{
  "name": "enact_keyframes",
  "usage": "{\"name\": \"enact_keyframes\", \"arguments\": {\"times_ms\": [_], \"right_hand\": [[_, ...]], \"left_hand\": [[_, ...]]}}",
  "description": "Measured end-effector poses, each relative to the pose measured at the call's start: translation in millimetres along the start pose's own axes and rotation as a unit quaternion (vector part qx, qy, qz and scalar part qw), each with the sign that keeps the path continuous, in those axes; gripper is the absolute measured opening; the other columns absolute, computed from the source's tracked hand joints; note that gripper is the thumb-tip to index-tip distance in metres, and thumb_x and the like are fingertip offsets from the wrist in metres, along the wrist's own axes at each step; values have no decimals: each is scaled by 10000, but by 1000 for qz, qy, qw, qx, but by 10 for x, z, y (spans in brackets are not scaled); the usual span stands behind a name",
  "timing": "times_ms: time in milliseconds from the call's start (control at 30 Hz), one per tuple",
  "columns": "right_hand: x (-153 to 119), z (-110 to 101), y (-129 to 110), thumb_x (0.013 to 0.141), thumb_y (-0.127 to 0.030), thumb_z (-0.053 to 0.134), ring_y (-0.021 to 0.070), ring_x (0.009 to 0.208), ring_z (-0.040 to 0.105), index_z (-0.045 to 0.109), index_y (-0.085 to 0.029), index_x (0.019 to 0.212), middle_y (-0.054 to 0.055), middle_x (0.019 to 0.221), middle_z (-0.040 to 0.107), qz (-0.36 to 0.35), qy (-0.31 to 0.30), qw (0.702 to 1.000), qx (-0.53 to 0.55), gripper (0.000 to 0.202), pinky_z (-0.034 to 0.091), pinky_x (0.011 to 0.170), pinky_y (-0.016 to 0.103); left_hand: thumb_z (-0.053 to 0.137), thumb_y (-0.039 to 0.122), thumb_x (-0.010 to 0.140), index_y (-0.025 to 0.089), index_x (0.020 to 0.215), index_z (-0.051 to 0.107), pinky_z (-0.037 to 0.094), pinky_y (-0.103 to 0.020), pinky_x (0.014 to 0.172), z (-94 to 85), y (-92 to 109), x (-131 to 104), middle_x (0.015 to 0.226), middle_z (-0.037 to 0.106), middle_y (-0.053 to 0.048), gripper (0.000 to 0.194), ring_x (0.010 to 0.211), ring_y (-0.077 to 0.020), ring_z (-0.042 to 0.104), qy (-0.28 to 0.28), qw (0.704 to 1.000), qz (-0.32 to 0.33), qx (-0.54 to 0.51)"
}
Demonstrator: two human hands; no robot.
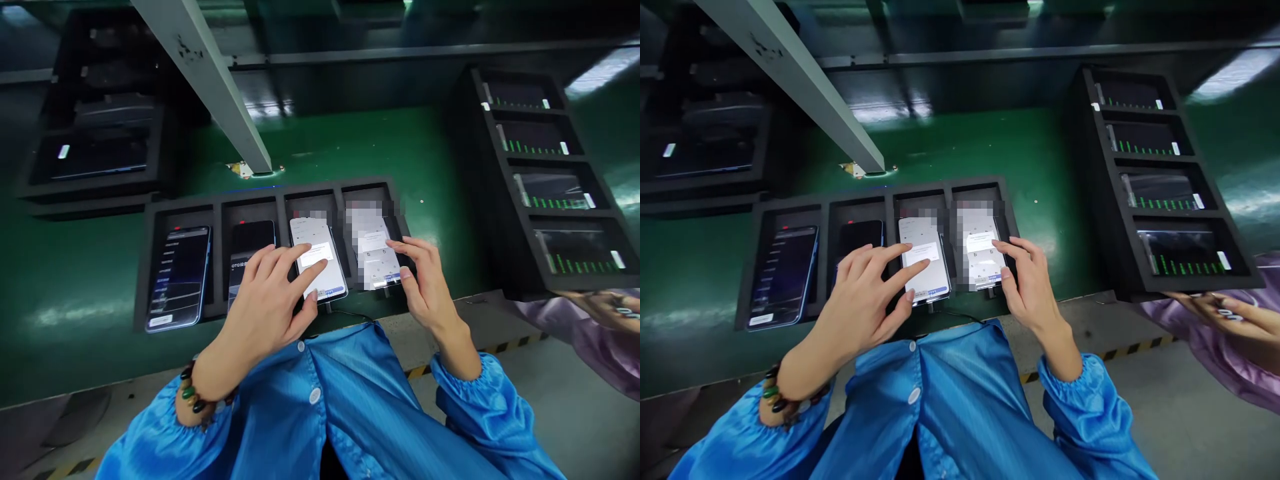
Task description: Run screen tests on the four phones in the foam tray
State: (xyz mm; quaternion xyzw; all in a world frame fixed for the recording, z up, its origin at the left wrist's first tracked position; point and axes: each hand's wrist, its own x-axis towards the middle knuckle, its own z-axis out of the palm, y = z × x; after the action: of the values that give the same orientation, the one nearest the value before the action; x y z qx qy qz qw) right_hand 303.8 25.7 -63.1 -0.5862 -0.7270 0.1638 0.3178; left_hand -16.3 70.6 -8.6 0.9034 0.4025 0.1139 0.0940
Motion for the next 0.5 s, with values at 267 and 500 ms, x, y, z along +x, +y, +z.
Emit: {"name": "enact_keyframes", "arguments": {"times_ms": [267,500], "right_hand": [[-5,-16,-27,1135,-320,451,327,1480,534,572,-241,1512,117,1500,694,1,38,999,24,404,454,1234,601],[-323,-101,-107,1049,-352,695,255,975,668,637,-247,1073,57,995,699,53,105,993,-20,122,561,882,431]], "left_hand": [[554,317,1040,243,1495,679,394,-656,1254,120,-4,138,1623,567,-165,478,1393,-398,562,-19,1000,-19,8],[526,310,1057,233,1501,682,394,-642,1242,-17,-108,72,1603,576,-165,477,1360,-399,570,16,999,-40,28]]}}
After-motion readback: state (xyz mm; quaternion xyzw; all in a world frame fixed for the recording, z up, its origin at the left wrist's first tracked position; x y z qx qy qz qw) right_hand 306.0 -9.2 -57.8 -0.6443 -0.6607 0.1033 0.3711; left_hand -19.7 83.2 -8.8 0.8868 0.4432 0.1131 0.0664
